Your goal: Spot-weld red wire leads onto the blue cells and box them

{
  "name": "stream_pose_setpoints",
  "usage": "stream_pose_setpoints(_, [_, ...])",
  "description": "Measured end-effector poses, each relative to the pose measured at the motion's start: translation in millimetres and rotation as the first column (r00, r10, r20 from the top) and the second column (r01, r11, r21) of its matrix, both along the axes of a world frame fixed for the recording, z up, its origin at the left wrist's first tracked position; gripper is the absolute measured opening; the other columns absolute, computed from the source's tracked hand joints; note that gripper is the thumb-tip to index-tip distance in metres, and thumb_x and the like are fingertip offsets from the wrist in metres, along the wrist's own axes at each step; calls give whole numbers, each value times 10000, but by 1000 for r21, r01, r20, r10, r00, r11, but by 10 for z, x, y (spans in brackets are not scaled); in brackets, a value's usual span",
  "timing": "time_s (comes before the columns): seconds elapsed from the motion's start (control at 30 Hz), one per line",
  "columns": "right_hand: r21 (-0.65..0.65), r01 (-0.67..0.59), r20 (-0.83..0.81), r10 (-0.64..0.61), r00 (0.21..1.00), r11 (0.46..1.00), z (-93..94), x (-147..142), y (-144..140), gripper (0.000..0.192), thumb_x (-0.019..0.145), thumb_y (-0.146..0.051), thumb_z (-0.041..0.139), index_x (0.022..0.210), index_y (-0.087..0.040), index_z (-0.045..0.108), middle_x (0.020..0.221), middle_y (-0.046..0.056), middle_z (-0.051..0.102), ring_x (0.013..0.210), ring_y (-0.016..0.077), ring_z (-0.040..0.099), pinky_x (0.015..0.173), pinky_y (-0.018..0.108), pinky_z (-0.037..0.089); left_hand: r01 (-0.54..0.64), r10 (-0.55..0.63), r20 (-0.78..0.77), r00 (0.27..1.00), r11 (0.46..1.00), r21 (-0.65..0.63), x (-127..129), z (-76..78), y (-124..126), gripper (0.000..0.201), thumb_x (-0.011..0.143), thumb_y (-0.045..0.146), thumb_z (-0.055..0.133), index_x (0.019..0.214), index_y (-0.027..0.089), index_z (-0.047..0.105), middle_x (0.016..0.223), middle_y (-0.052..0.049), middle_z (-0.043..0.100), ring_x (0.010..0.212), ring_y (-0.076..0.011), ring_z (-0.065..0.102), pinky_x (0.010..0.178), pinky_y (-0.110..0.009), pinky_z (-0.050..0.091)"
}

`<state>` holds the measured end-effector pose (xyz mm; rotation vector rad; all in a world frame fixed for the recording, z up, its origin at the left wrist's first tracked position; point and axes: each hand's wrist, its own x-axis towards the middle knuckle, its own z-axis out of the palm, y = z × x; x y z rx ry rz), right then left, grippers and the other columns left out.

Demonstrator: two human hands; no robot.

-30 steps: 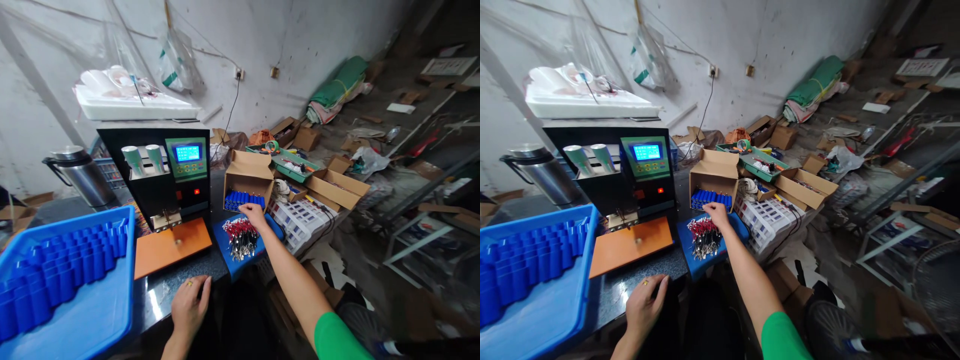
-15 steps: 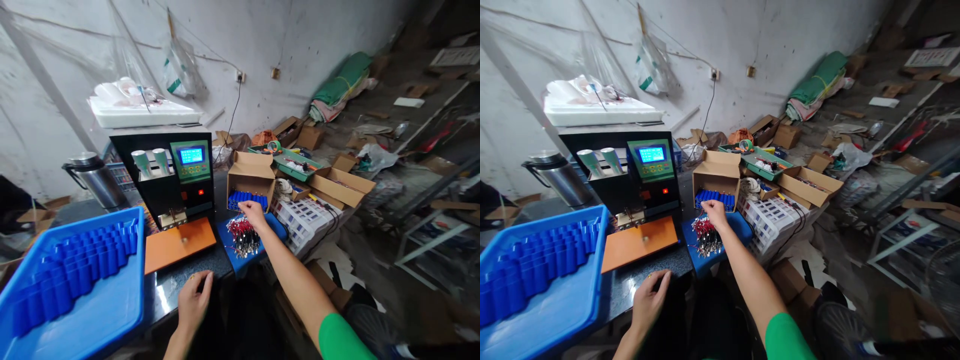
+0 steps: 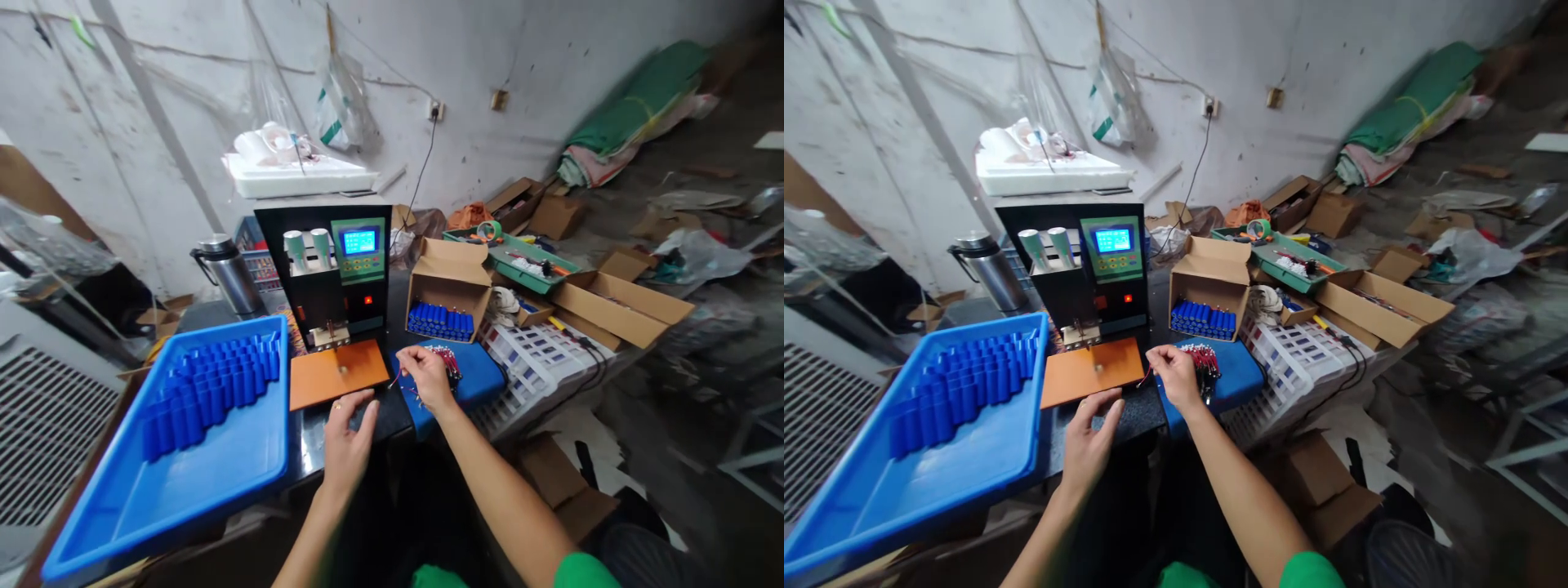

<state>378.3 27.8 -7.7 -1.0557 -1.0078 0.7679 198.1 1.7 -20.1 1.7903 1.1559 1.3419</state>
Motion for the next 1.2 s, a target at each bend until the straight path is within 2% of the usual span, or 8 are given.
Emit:
stream_pose_setpoints(0.23, [-21, -72, -10, 72, 997, 997, -37, -437, -71, 337, 821, -500, 690, 781, -168, 644, 644, 4, 549, 591, 140, 503, 601, 260, 441, 56, -41, 72, 997, 973, -224, -86, 12, 53, 349, 828, 489, 653, 886, 154, 731, 848, -60, 715, 779, -173, 640, 738, -286, 501])
stream_pose_setpoints(0.47, [-81, -350, -99, 342, 934, 933, -192, -639, -189, 354, 796, -500, 722, 910, -171, 652, 778, 28, 606, 685, 159, 573, 610, 245, 476, 33, -23, 52, 998, 977, -211, -314, 52, -12, 353, 869, 490, 598, 870, 149, 687, 827, -58, 692, 772, -170, 624, 738, -277, 501])
stream_pose_setpoints(0.6, [-93, -346, 52, 352, 935, 933, -258, -733, -339, 282, 830, -451, 691, 814, -171, 667, 775, 39, 638, 708, 176, 584, 670, 271, 483, 24, -29, -18, 999, 973, -228, -450, 30, -88, 338, 880, 477, 573, 860, 154, 673, 828, -60, 679, 786, -173, 613, 737, -280, 486])
stream_pose_setpoints(0.9, [-173, -444, 113, 466, 878, 879, -369, -796, -553, 279, 832, -456, 670, 769, -185, 659, 738, 44, 627, 671, 187, 572, 623, 274, 468, 54, -107, -158, 982, 950, -307, -641, 3, -396, 299, 931, 412, 526, 860, 153, 658, 843, -55, 678, 791, -159, 606, 728, -271, 464])
stream_pose_setpoints(1.0, [-181, -414, 124, 439, 890, 892, -385, -737, -614, 286, 834, -467, 667, 752, -194, 652, 710, 44, 608, 651, 190, 559, 610, 280, 459, 35, -94, -234, 968, 969, -244, -950, 77, -352, 281, 942, 399, 533, 1035, 176, 675, 993, -64, 705, 902, -170, 642, 801, -281, 489])
stream_pose_setpoints(1.07, [-189, -382, 116, 407, 906, 905, -417, -680, -647, 298, 833, -483, 664, 741, -199, 646, 694, 46, 600, 640, 195, 556, 602, 287, 454, -60, 13, -350, 937, 990, -124, -1324, 133, -195, 289, 937, 388, 542, 1105, 186, 661, 1019, -68, 702, 893, -171, 648, 800, -289, 498])
stream_pose_setpoints(1.13, [-201, -359, 89, 382, 920, 911, -468, -631, -675, 314, 829, -499, 660, 731, -201, 638, 675, 48, 591, 622, 198, 552, 589, 292, 449, -151, 143, -523, 840, 988, 28, -1772, 181, 44, 283, 924, 329, 544, 1142, 180, 646, 999, -74, 688, 844, -175, 640, 794, -307, 499])
stream_pose_setpoints(1.2, [-212, -351, 62, 370, 927, 912, -524, -612, -701, 329, 825, -511, 659, 726, -199, 634, 659, 50, 583, 606, 198, 547, 581, 297, 446, -195, 234, -719, 654, 971, 138, -2193, 211, 306, 343, 888, 256, 568, 1218, 182, 625, 1026, -93, 664, 886, -208, 638, 824, -338, 495])
